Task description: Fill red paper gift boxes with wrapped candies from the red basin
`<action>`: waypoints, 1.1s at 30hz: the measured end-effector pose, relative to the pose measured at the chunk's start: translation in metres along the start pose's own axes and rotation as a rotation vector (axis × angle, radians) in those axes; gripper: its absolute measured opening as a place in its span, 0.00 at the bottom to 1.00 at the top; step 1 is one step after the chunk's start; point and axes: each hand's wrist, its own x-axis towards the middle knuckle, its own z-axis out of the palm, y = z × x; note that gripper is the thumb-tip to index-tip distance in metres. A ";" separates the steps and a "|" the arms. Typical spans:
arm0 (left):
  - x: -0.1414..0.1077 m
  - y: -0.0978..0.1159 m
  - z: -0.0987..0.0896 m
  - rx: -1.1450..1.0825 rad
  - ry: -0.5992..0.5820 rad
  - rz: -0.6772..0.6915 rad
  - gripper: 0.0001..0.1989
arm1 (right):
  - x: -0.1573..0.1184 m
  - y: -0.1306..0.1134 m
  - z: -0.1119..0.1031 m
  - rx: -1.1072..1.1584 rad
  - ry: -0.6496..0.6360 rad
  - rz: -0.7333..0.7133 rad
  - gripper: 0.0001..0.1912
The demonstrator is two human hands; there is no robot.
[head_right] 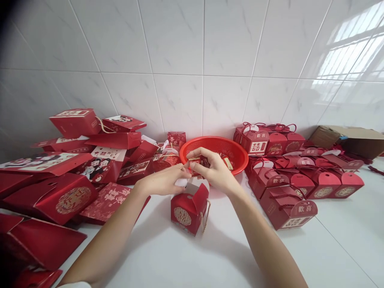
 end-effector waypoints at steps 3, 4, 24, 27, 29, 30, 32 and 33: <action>0.005 -0.007 0.000 -0.020 -0.052 -0.040 0.09 | 0.005 0.010 0.013 -0.041 0.054 -0.043 0.11; 0.006 -0.009 0.000 -0.031 -0.067 -0.050 0.10 | 0.006 0.013 0.016 -0.075 0.070 -0.067 0.10; 0.010 -0.020 -0.003 -0.143 -0.167 0.007 0.09 | -0.002 0.015 0.030 0.048 -0.217 0.008 0.10; 0.008 -0.021 -0.004 -0.130 -0.136 -0.005 0.07 | -0.001 0.014 0.027 -0.031 -0.191 -0.071 0.08; 0.007 -0.023 -0.005 -0.146 -0.108 0.040 0.06 | -0.002 0.009 0.024 -0.128 -0.172 -0.104 0.07; 0.007 -0.023 -0.006 -0.159 -0.104 0.074 0.06 | -0.004 0.007 0.023 -0.183 -0.182 -0.106 0.07; 0.006 -0.022 -0.007 -0.167 -0.107 0.139 0.07 | -0.007 0.001 0.020 -0.297 -0.270 -0.099 0.08; 0.005 -0.021 -0.008 -0.157 -0.113 0.160 0.07 | -0.009 -0.001 0.019 -0.361 -0.342 -0.097 0.09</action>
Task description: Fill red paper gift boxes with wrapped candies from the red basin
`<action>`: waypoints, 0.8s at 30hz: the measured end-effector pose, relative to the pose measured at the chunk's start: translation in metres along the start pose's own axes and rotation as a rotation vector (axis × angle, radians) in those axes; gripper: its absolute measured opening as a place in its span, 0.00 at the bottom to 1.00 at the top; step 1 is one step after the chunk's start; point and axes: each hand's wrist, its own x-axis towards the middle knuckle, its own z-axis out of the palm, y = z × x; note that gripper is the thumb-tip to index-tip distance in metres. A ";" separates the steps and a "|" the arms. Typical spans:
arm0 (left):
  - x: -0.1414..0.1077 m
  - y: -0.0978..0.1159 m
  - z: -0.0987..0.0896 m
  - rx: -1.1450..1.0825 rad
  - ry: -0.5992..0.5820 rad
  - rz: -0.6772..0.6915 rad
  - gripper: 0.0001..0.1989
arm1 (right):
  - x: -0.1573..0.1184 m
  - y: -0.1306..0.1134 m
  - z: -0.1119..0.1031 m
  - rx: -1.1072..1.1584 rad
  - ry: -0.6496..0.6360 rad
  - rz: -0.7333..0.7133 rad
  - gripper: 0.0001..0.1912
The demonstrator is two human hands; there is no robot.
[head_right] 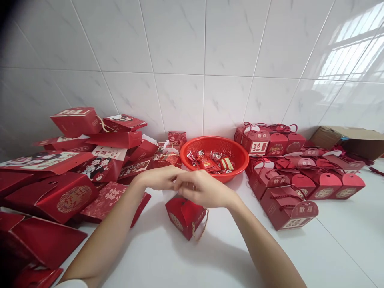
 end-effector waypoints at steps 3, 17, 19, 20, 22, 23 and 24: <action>-0.002 0.004 -0.001 0.052 -0.014 -0.007 0.09 | -0.006 -0.005 -0.002 -0.224 -0.209 0.027 0.08; -0.003 0.022 0.006 0.117 -0.015 -0.175 0.13 | -0.012 0.002 -0.018 -0.540 -0.292 0.256 0.06; 0.000 0.024 0.010 0.162 0.021 -0.269 0.16 | -0.011 0.003 -0.017 -0.529 -0.324 0.271 0.12; 0.002 0.024 0.012 0.188 0.030 -0.315 0.17 | -0.011 0.002 -0.017 -0.521 -0.336 0.274 0.15; 0.004 0.024 0.013 0.214 0.014 -0.354 0.15 | -0.011 0.002 -0.019 -0.497 -0.351 0.277 0.16; 0.004 0.023 0.012 0.208 -0.010 -0.335 0.14 | -0.011 0.002 -0.021 -0.475 -0.359 0.277 0.15; 0.003 0.022 0.010 0.189 -0.045 -0.299 0.14 | -0.012 0.001 -0.023 -0.446 -0.367 0.277 0.14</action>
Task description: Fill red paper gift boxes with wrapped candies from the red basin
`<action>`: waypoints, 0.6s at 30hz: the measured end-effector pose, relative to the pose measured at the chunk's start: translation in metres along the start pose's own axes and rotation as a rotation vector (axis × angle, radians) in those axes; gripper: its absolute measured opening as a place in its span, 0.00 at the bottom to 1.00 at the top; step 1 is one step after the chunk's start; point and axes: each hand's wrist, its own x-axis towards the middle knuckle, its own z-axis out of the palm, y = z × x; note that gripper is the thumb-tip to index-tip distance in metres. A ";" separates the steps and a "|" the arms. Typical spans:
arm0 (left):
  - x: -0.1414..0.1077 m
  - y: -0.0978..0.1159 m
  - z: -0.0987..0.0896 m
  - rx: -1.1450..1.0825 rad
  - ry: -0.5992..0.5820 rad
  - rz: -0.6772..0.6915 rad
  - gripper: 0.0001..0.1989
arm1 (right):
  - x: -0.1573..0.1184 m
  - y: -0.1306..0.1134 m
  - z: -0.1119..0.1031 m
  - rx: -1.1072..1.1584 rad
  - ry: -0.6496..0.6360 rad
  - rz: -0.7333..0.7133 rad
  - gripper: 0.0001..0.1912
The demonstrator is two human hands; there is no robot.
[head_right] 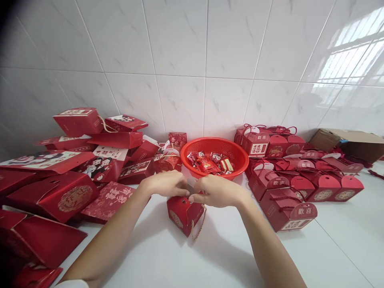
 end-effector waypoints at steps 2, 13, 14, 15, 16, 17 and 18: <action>-0.003 -0.004 -0.005 -0.044 -0.077 0.092 0.15 | -0.002 0.002 -0.003 0.063 -0.023 -0.018 0.13; -0.017 -0.004 -0.009 -0.071 -0.022 0.151 0.40 | 0.019 0.000 0.016 -0.226 0.221 0.170 0.16; -0.019 -0.002 -0.008 -0.068 0.014 0.145 0.39 | 0.021 -0.001 0.018 -0.267 0.232 0.189 0.18; -0.021 0.001 -0.007 -0.069 0.043 0.141 0.38 | 0.021 -0.002 0.019 -0.294 0.234 0.206 0.18; -0.023 0.004 -0.007 -0.074 0.061 0.142 0.37 | 0.021 -0.003 0.019 -0.309 0.239 0.223 0.18; -0.025 0.006 -0.007 -0.087 0.063 0.150 0.36 | 0.021 -0.003 0.019 -0.316 0.247 0.242 0.16; -0.027 0.009 -0.007 -0.110 0.049 0.166 0.35 | 0.020 -0.004 0.017 -0.318 0.258 0.259 0.15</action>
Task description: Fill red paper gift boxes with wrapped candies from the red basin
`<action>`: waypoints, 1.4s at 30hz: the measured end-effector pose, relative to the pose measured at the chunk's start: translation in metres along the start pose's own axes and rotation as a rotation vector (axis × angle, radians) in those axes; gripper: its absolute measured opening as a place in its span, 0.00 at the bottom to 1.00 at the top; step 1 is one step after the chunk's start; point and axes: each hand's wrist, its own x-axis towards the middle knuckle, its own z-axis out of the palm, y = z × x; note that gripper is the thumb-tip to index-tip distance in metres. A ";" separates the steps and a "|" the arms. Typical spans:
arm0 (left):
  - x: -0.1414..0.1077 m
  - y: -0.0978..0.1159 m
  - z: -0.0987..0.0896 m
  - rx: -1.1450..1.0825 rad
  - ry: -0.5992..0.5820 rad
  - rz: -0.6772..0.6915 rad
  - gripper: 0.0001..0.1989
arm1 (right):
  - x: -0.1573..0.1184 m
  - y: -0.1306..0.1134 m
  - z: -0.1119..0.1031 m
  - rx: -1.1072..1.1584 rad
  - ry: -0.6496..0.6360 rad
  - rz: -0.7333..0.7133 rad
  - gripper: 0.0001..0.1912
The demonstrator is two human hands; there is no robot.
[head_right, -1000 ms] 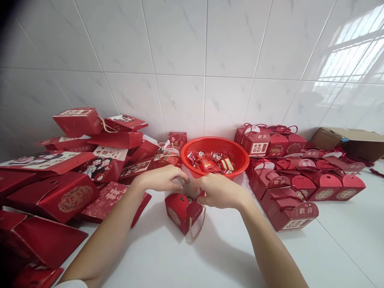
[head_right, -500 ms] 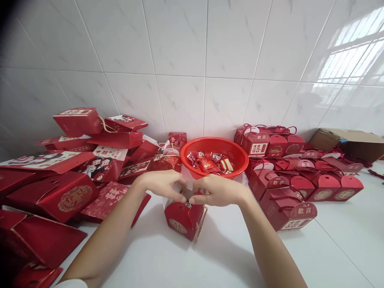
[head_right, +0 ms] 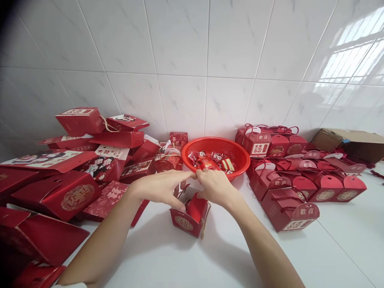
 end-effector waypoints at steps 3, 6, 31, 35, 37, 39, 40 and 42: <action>0.001 0.006 -0.001 -0.092 -0.071 0.050 0.29 | -0.003 0.002 -0.005 0.040 -0.003 0.005 0.10; 0.004 0.008 -0.001 -0.126 -0.127 0.093 0.21 | -0.005 0.007 -0.008 0.140 -0.083 -0.078 0.06; 0.026 -0.024 0.004 -0.059 -0.199 -0.148 0.19 | 0.018 0.049 0.016 0.506 -0.562 -0.411 0.16; 0.026 -0.031 0.002 0.008 -0.134 -0.109 0.19 | 0.021 0.051 0.015 0.668 -0.507 -0.343 0.17; 0.026 -0.033 0.001 0.005 -0.111 -0.117 0.19 | 0.020 0.051 0.014 0.753 -0.422 -0.272 0.14; 0.026 -0.034 0.002 0.006 -0.096 -0.119 0.19 | 0.020 0.050 0.014 0.785 -0.343 -0.210 0.11; 0.026 -0.034 0.002 0.009 -0.094 -0.116 0.19 | 0.020 0.050 0.014 0.769 -0.320 -0.191 0.10; 0.026 -0.034 0.003 0.008 -0.096 -0.114 0.19 | 0.021 0.049 0.016 0.695 -0.342 -0.201 0.09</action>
